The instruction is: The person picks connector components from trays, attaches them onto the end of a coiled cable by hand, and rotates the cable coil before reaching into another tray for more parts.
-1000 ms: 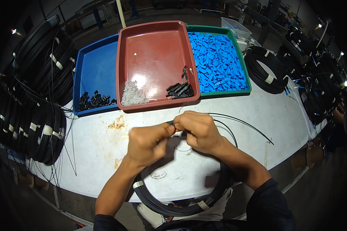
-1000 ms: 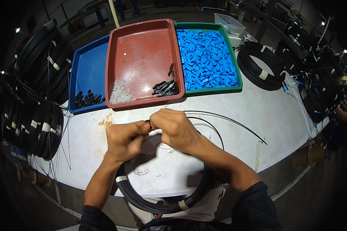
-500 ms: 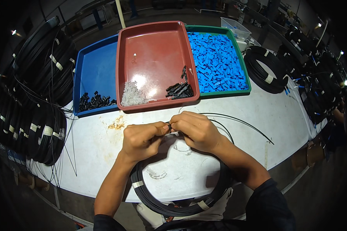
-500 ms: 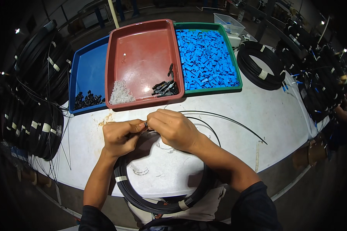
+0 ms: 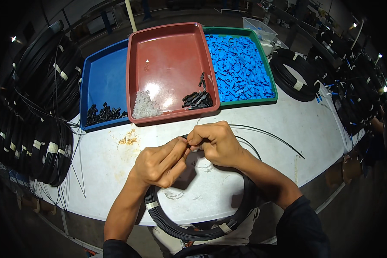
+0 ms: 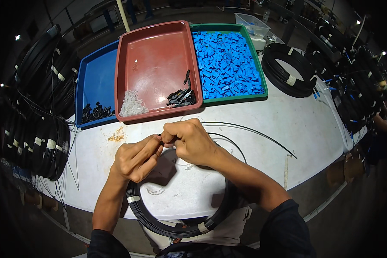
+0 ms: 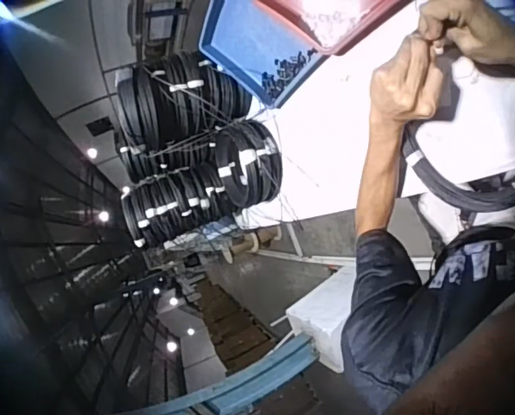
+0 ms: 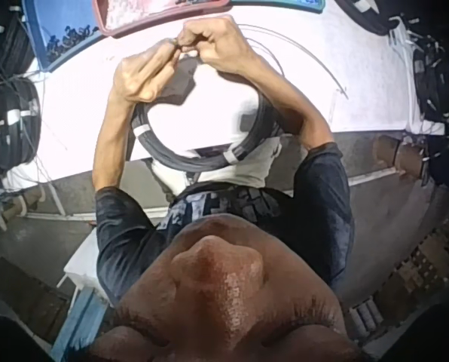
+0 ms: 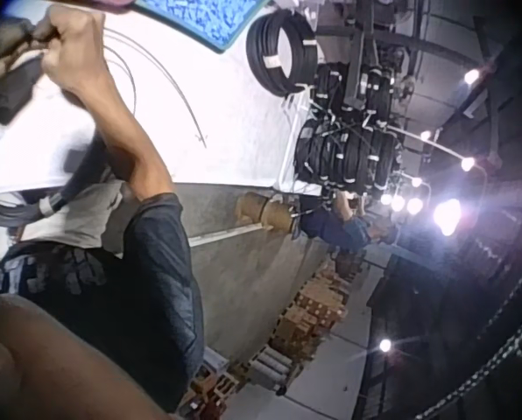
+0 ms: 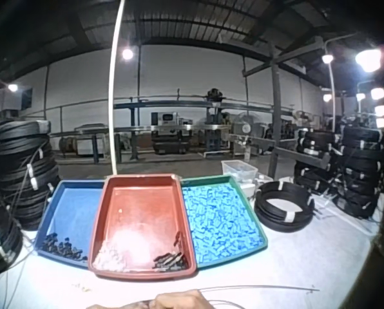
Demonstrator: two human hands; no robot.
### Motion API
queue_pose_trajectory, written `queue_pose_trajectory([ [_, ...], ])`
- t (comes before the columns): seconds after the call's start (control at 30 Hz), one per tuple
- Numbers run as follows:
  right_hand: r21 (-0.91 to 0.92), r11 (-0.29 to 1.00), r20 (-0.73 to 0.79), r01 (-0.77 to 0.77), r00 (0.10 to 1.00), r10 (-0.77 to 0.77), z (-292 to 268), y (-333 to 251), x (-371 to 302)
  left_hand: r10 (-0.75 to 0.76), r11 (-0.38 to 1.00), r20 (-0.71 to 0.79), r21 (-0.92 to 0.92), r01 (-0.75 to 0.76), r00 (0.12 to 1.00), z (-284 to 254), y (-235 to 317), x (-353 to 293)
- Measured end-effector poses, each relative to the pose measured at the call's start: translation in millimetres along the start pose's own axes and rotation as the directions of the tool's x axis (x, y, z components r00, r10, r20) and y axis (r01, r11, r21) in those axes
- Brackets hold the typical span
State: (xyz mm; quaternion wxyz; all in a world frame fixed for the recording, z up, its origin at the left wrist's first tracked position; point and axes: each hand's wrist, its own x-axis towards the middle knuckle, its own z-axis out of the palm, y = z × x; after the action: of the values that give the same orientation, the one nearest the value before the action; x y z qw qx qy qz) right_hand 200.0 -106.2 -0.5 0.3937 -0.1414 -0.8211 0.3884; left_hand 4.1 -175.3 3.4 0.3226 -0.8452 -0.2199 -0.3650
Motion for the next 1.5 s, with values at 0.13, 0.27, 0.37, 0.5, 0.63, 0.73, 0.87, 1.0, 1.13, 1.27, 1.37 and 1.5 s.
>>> queue_pose_trajectory([
  [0.13, 0.038, 0.999, -0.028, -0.008, 1.0, 0.009, 6, 1, 0, -0.083, 0.995, 0.058, -0.049, 0.086, 0.995, -5, -5, -3],
  [0.27, -0.241, 0.953, -0.044, 0.182, 0.979, -0.199, 6, 3, -3, -0.338, 0.926, 0.095, -0.141, 0.349, 0.936, -4, 4, -5],
  [0.37, -0.392, 0.866, -0.025, 0.311, 0.937, -0.347, 9, 3, -2, -0.728, 0.502, 0.201, -0.494, 0.71, 0.655, 1, 10, -8],
  [0.5, -0.429, 0.833, -0.032, 0.35, 0.916, -0.401, 7, -4, -1, -0.826, 0.182, 0.349, -0.579, 0.795, 0.443, 0, 15, -3],
  [0.63, -0.349, 0.916, -0.008, 0.2, 0.976, -0.216, 5, -1, -4, -0.725, 0.496, 0.266, -0.439, 0.749, 0.636, 0, 13, -5],
  [0.73, -0.166, 0.982, -0.021, 0.095, 0.995, -0.099, 3, 4, -4, -0.114, 0.992, 0.106, -0.046, 0.119, 0.988, -3, 4, 0],
  [0.87, -0.06, 0.993, -0.054, 0.099, 0.993, -0.102, 4, -1, -2, -0.089, 0.994, 0.055, -0.059, 0.093, 0.994, -6, -2, 2],
  [1.0, -0.099, 0.994, -0.06, 0.056, 0.996, -0.062, 8, -4, -1, -0.348, 0.905, 0.056, -0.239, 0.351, 0.936, -4, -2, -10],
  [1.13, -0.307, 0.943, -0.09, 0.126, 0.983, -0.16, 6, 1, -4, -0.628, 0.638, 0.196, -0.425, 0.643, 0.753, 0, 3, -13],
  [1.27, -0.34, 0.937, -0.101, 0.083, 0.987, -0.124, 6, -1, -3, -0.718, 0.415, 0.294, -0.545, 0.728, 0.63, 3, 5, -21],
  [1.37, -0.35, 0.931, -0.136, 0.097, 0.979, -0.153, 6, 2, -3, -0.793, 0.355, 0.229, -0.578, 0.735, 0.564, 8, 6, -19],
  [1.5, -0.356, 0.932, -0.137, 0.064, 0.983, -0.12, 3, 5, -4, -0.772, 0.311, 0.308, -0.581, 0.752, 0.557, 0, 4, -17],
])
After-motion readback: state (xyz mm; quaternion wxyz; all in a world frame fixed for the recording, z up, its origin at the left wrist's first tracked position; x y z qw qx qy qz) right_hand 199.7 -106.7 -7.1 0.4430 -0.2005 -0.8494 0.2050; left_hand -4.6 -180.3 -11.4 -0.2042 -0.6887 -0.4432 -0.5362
